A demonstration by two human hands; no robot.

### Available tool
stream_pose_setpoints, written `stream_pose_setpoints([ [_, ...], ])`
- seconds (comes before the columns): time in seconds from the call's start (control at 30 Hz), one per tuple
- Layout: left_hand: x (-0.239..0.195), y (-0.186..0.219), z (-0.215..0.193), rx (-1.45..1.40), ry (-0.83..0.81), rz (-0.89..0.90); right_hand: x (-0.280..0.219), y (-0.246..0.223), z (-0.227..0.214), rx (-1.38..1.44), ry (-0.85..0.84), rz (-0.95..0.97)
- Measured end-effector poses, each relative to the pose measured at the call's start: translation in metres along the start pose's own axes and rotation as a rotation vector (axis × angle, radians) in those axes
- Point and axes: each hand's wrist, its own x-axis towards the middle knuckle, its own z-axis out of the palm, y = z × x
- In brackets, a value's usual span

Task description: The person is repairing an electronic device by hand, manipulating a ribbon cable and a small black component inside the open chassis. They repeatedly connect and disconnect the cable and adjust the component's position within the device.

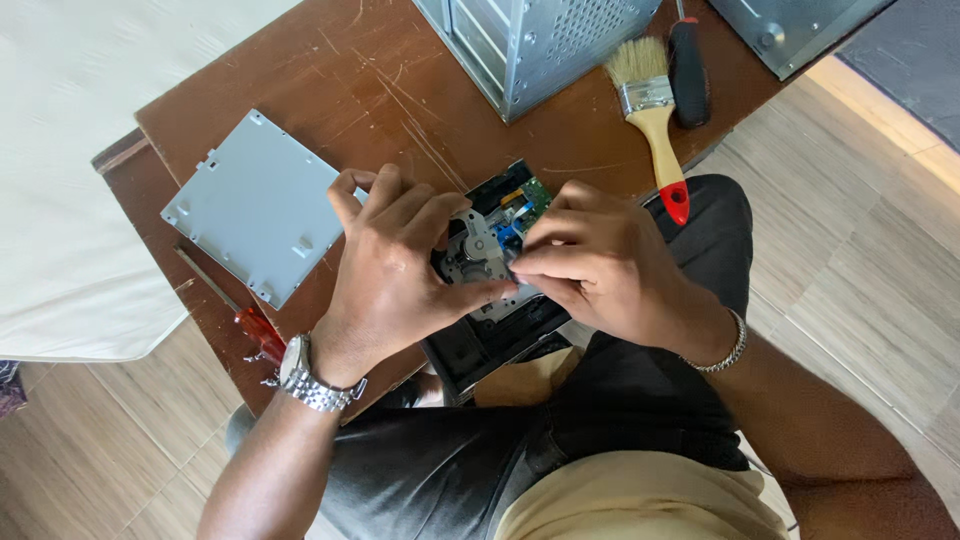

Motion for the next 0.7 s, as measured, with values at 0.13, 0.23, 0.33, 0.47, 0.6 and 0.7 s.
stream_pose_setpoints([
  [0.13, 0.001, 0.004, -0.001, 0.011, -0.005, 0.003, 0.0, 0.0, 0.004, 0.034, -0.008, 0.025],
  [0.23, 0.004, 0.005, -0.002, 0.022, 0.013, 0.039, -0.004, 0.007, 0.006, 0.094, -0.051, 0.11],
  [0.33, 0.002, 0.007, -0.001, 0.033, 0.022, 0.044, 0.0, 0.008, 0.0, 0.136, -0.084, 0.171],
  [0.47, 0.002, 0.014, 0.0, 0.047, 0.063, 0.037, 0.014, 0.008, -0.009, 0.207, -0.059, 0.201],
  [0.6, 0.004, 0.015, 0.001, 0.027, 0.06, 0.049, 0.013, 0.022, 0.009, 0.259, -0.03, 0.251],
  [0.7, 0.004, 0.01, 0.002, 0.045, 0.06, 0.062, 0.014, 0.021, 0.01, 0.332, -0.067, 0.363],
])
